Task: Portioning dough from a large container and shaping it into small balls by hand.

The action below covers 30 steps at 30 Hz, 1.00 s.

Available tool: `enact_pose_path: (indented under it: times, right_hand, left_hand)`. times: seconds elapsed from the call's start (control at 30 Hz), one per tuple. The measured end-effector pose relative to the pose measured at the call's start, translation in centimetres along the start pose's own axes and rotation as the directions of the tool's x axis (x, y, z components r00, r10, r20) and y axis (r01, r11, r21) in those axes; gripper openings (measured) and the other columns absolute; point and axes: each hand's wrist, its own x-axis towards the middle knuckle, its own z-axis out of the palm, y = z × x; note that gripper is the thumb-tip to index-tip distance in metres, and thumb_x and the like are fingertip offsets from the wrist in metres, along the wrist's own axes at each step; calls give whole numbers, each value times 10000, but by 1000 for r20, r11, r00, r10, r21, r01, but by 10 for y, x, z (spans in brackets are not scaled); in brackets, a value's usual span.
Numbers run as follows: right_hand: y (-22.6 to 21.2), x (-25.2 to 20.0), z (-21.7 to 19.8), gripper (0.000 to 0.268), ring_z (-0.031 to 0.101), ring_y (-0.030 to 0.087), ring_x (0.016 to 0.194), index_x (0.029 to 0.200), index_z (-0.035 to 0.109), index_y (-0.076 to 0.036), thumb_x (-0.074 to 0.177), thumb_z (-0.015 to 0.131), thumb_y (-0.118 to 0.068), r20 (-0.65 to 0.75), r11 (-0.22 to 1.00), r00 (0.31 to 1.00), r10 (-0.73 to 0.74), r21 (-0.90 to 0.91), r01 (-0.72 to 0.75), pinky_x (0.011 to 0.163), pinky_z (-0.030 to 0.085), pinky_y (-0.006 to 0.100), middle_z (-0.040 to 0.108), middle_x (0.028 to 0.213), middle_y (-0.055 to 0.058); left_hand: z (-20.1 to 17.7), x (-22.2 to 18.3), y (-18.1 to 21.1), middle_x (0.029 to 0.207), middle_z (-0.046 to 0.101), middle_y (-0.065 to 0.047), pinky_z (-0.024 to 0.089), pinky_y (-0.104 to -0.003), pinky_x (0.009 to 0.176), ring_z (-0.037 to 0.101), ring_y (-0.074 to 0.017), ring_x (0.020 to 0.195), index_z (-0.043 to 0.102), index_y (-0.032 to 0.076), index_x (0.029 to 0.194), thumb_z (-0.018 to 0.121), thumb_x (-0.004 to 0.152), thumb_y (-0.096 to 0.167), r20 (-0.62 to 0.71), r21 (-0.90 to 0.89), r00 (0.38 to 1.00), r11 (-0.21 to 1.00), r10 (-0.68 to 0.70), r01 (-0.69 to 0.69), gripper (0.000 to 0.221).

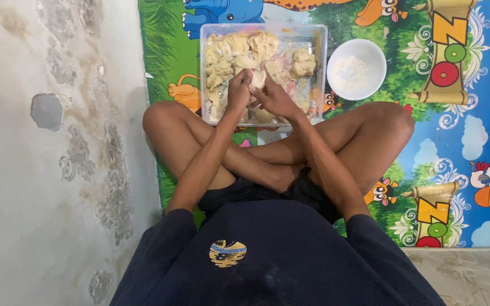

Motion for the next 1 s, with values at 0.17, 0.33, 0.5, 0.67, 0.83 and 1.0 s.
enact_pose_path:
  times: [0.17,0.33,0.5,0.67,0.83,1.0]
  right_hand:
    - [-13,0,12,581,767,419,849,1589,291,-44,1099,452,-311,-198,969,978,-68,-245,18,754,589,545,759,872,208]
    - [9,11,0,452,701,559,883,1334,603,-34,1077,394,-341,-457,934,878,-143,-355,-33,730,497,632,732,837,300]
    - [52,27,-13,575,779,262,873,1625,310,-84,1101,435,-286,-197,995,976,91,55,-82,725,612,343,765,981,206]
    - [45,21,3,626,767,315,953,1579,308,-120,1124,302,-550,-114,959,981,160,254,-127,738,619,383,760,1080,220]
    - [12,3,16,499,779,310,1004,1572,457,-221,1123,421,-437,-171,842,973,155,538,-40,780,681,362,758,1171,163]
    - [34,6,12,431,747,234,734,1497,570,-141,1076,615,-221,-339,931,941,17,348,109,583,603,278,752,858,232]
  left_hand:
    - [7,-12,26,860,670,-147,658,-385,566,700,-232,697,765,179,1135,531,1089,302,91,39,995,999,31,-35,269]
    - [13,-36,51,1473,490,-361,555,-648,1018,593,-488,1296,406,163,1618,481,1143,575,359,15,930,995,85,-97,633]
    - [15,-37,48,1260,672,-202,676,-456,854,745,-312,1068,510,109,1499,645,1081,161,94,-126,994,991,54,-42,442]
    - [-15,15,-10,1180,711,-261,680,-551,747,745,-402,1004,674,152,1351,538,1107,180,84,-65,996,998,6,-1,281]
    - [-9,-13,42,971,773,-140,600,-477,786,737,-393,1000,802,193,1120,630,1011,96,161,253,912,877,378,-408,225]
    - [2,-38,70,853,715,-249,640,-429,578,752,-355,724,689,165,1375,458,1124,118,359,81,853,898,379,-433,344]
